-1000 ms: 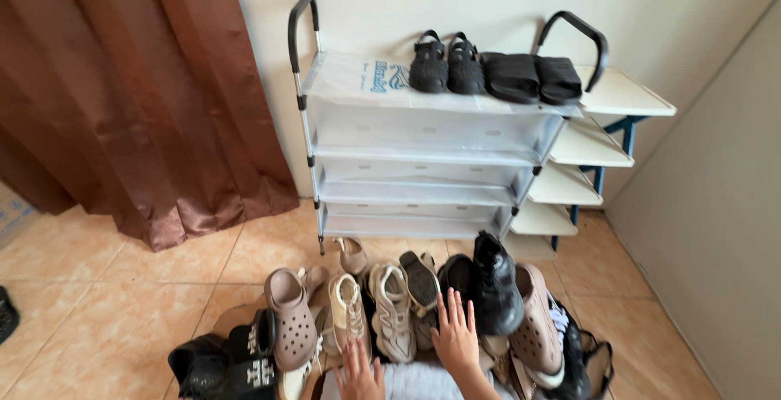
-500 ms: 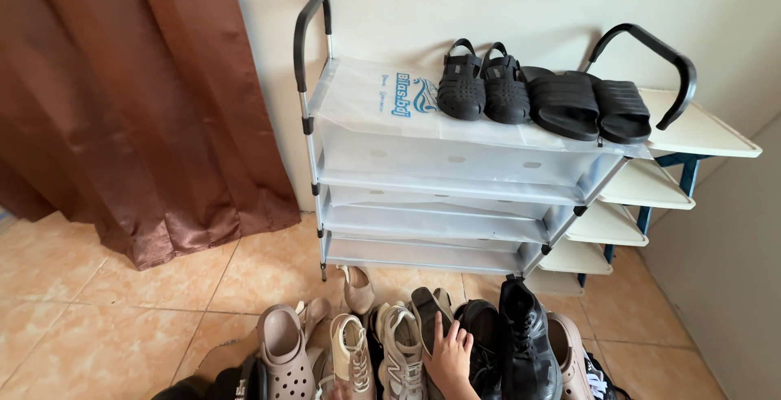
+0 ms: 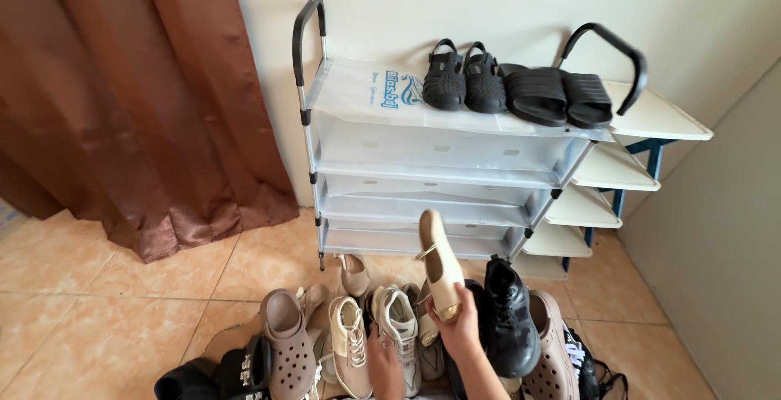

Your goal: The person sits on the floor and organizes a pile of shoes by picking them up one by one, turning them over to inspect the soles, and placing them on a multi-tiered shoe rack. The person handles various types of footwear including sandals, sneakers, flats, and boots, arranging them on the top shelves of the rack.

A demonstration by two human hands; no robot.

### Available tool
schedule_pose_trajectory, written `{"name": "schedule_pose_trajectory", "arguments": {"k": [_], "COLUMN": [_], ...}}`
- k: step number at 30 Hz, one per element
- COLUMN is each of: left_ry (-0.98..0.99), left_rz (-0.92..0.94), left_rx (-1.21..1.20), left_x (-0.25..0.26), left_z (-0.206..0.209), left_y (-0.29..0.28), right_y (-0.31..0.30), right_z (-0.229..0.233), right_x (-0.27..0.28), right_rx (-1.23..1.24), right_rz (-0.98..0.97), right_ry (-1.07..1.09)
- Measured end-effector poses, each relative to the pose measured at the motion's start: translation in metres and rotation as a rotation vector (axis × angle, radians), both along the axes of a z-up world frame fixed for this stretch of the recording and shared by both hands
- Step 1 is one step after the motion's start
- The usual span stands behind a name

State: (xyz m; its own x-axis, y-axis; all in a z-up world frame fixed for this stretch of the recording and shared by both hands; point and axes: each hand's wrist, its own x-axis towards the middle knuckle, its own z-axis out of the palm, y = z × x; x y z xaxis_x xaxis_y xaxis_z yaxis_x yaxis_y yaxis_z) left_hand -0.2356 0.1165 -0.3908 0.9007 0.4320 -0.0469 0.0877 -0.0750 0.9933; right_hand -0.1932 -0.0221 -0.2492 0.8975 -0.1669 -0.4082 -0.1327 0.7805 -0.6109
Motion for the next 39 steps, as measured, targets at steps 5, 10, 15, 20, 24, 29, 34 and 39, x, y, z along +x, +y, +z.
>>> {"name": "schedule_pose_trajectory", "arguments": {"k": [5,10,15,20,24,29,34,39], "left_ry": [-0.151,-0.335,-0.628,-0.678,-0.690,-0.680,-0.593,-0.499], "left_rz": [-0.117,-0.271,-0.314,-0.282,-0.297,-0.323,-0.356,-0.400], "left_rx": [-0.069,-0.221,-0.096,0.023,0.068,0.048,-0.018,-0.224], "left_x": [0.005,-0.021,-0.065,-0.087,-0.098,-0.104,-0.101,-0.082], "left_z": [0.121,0.240,0.301,0.325,0.333,0.342,0.338,0.323], "left_y": [-0.040,-0.069,-0.088,-0.099,-0.102,-0.102,-0.099,-0.093], "right_y": [-0.014,-0.031,-0.044,-0.058,-0.068,-0.075,-0.074,-0.070], "right_z": [0.076,0.118,0.124,0.117,0.112,0.109,0.113,0.126], "right_x": [-0.044,-0.080,-0.096,-0.101,-0.105,-0.104,-0.106,-0.106], "right_rx": [0.418,0.524,0.406,0.539,0.364,0.329,0.299,0.210], "right_rz": [0.099,0.212,0.118,0.276,0.152,0.078,0.172,0.168], "right_ry": [-0.301,-0.522,-0.386,-0.722,-0.537,-0.482,-0.730,-0.656]}}
